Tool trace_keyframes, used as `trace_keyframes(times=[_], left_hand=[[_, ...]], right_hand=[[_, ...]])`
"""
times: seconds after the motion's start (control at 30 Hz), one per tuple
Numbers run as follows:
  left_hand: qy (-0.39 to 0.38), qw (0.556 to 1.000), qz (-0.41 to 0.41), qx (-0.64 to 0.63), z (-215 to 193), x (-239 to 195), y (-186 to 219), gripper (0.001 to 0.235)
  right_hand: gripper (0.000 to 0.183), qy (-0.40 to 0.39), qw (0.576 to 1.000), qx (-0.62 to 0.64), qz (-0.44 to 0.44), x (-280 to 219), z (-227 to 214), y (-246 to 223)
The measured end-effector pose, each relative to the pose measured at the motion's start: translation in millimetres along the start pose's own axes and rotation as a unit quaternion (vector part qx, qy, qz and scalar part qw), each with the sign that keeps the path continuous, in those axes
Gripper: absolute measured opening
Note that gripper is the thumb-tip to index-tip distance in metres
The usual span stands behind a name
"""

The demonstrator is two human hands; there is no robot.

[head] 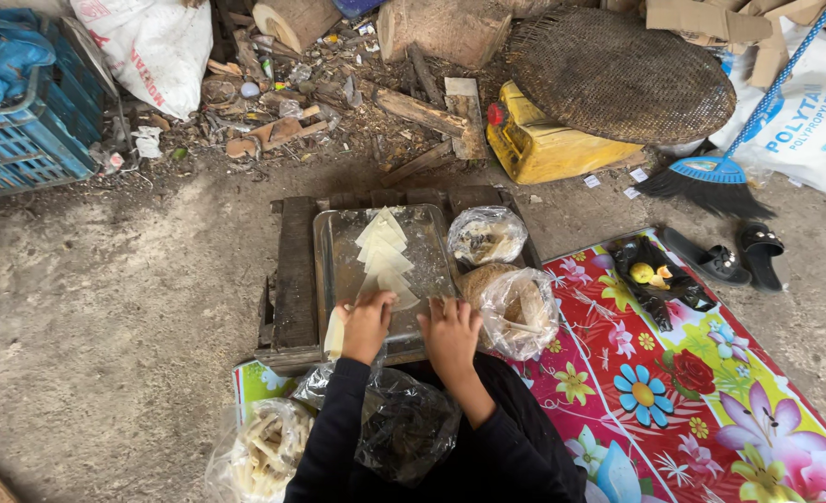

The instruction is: The person fills and folds triangular pastry wraps on a metal tray, using a spoon to add filling from a plastic bag and stacking the finished wraps.

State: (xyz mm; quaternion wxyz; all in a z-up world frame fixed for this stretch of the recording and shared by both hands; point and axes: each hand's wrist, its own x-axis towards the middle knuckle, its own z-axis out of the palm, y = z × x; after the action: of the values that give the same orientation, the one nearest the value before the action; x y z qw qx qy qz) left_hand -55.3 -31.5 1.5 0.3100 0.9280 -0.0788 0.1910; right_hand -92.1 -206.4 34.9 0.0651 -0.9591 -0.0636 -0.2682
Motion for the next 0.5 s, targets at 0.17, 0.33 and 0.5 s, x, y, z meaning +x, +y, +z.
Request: trace_keyframes(times=[0.17, 0.33, 0.5], left_hand=[[-0.003, 0.999, 0.052, 0.009, -12.8, 2.9, 1.7, 0.024], [-0.066, 0.995, 0.037, 0.058, -35.2, 3.2, 13.1, 0.024], [-0.079, 0.994, 0.068, 0.04, -52.5, 8.2, 15.3, 0.027]], right_hand=[[0.027, -0.063, 0.996, 0.06, 0.02, 25.7, 14.0, -12.0], [0.021, -0.089, 0.976, 0.194, 0.033, 33.4, 27.2, -5.3], [0.028, -0.076, 0.947, 0.311, -0.026, 40.4, 34.7, -0.1]])
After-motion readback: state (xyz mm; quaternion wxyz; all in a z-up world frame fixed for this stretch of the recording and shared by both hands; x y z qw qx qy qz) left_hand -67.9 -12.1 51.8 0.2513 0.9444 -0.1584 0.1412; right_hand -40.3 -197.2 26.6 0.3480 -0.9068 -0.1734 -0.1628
